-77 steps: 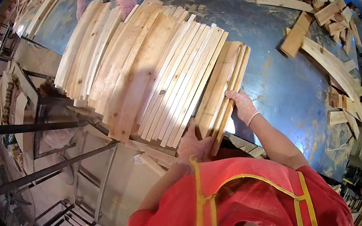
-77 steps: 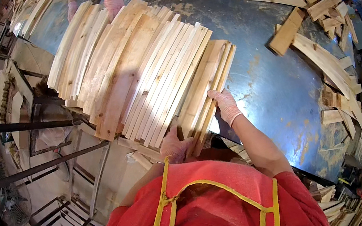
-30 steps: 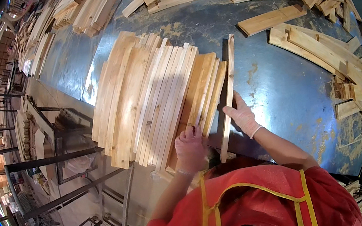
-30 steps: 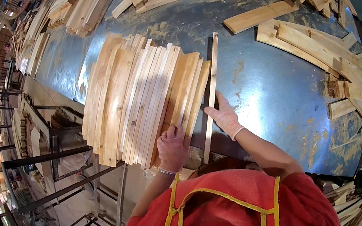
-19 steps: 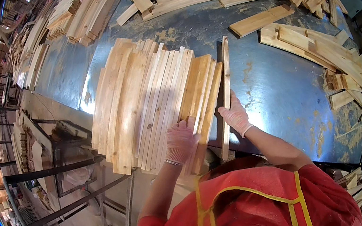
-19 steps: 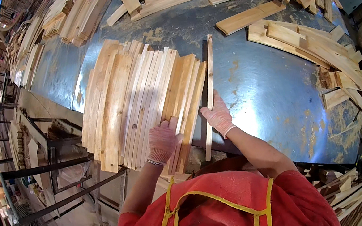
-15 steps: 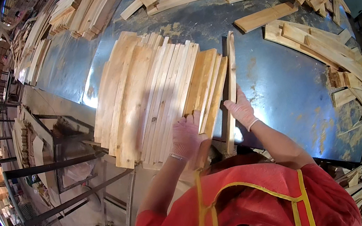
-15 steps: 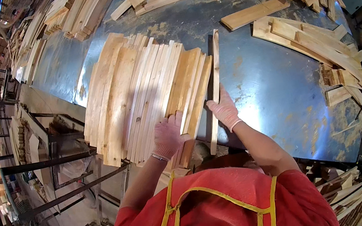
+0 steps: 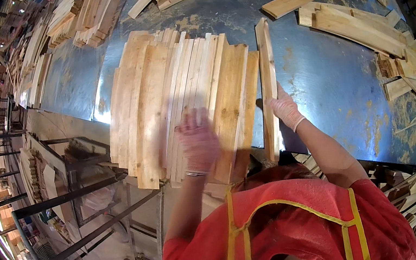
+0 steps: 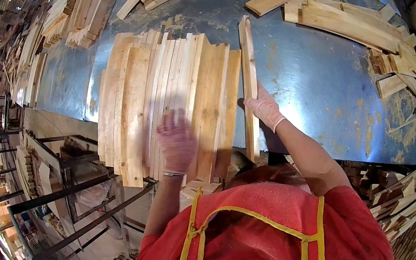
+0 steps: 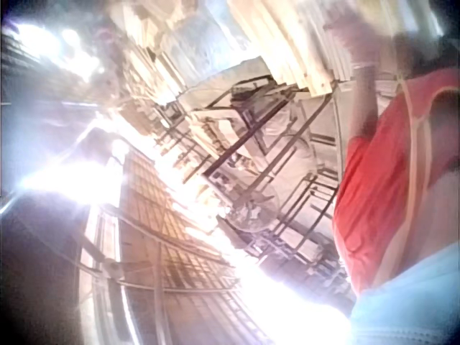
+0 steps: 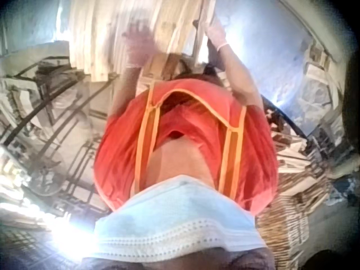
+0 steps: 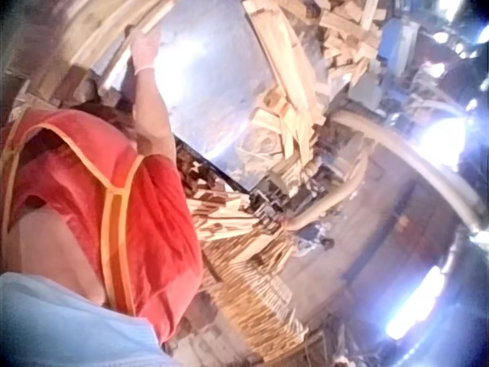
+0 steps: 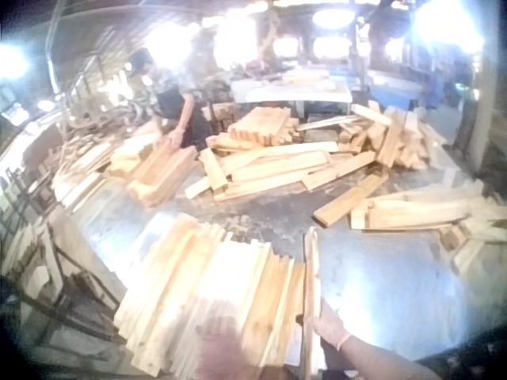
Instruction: The person repeatedly picks up wooden planks from a pile on a metal table and stacks them into a neat pile. The person uses both hands to handle the planks, aligning them as they stack. The task continues throughout the clip with the stack growing in size.
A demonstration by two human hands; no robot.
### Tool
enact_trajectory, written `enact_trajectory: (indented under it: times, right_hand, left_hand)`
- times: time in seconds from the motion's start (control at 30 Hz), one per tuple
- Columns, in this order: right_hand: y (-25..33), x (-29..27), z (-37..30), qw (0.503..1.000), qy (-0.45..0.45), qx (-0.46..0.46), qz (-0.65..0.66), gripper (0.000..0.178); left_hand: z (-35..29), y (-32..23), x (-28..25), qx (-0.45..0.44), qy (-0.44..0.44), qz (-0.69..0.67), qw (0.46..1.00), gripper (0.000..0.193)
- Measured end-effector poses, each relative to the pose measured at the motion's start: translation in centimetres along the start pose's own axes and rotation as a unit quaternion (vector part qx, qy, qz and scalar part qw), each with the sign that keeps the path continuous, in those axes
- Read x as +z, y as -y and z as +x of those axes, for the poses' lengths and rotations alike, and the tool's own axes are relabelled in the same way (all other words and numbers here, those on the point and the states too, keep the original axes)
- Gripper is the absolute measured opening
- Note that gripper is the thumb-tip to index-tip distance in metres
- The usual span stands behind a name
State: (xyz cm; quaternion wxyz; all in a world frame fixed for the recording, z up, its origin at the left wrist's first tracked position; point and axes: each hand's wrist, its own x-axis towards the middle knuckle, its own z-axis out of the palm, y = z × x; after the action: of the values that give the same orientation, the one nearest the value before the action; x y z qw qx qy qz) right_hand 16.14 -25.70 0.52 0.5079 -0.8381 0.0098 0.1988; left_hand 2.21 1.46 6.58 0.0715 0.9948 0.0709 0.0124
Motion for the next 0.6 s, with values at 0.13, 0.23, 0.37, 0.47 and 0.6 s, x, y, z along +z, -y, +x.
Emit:
enact_trajectory:
  times: [0.13,0.23,0.37,0.47,0.6]
  right_hand:
    - [-4.4,-1.2,0.8,0.959,0.016,0.039,0.281,0.068]
    - [-4.7,-3.8,0.5,0.985,-0.017,0.049,0.163,0.067]
    - [1.8,-9.2,-1.1,0.992,-0.062,0.069,-0.090,0.070]
    - [-0.9,-12.7,-0.3,0.954,-0.105,-0.031,-0.280,0.074]
    - [-4.5,-15.3,-0.7,0.882,-0.138,-0.155,-0.423,0.072]
  left_hand:
    - [-0.7,-2.5,0.2,0.056,-0.077,0.082,0.992,0.081]
    - [-1.2,-8.8,0.1,0.188,0.095,-0.067,0.975,0.080]
    - [-2.4,-11.2,5.2,0.242,0.088,-0.021,0.966,0.059]
    - [-3.3,-7.9,4.8,0.221,0.038,0.086,0.971,0.061]
    - [-4.5,-4.5,2.6,0.084,0.054,0.145,0.984,0.068]
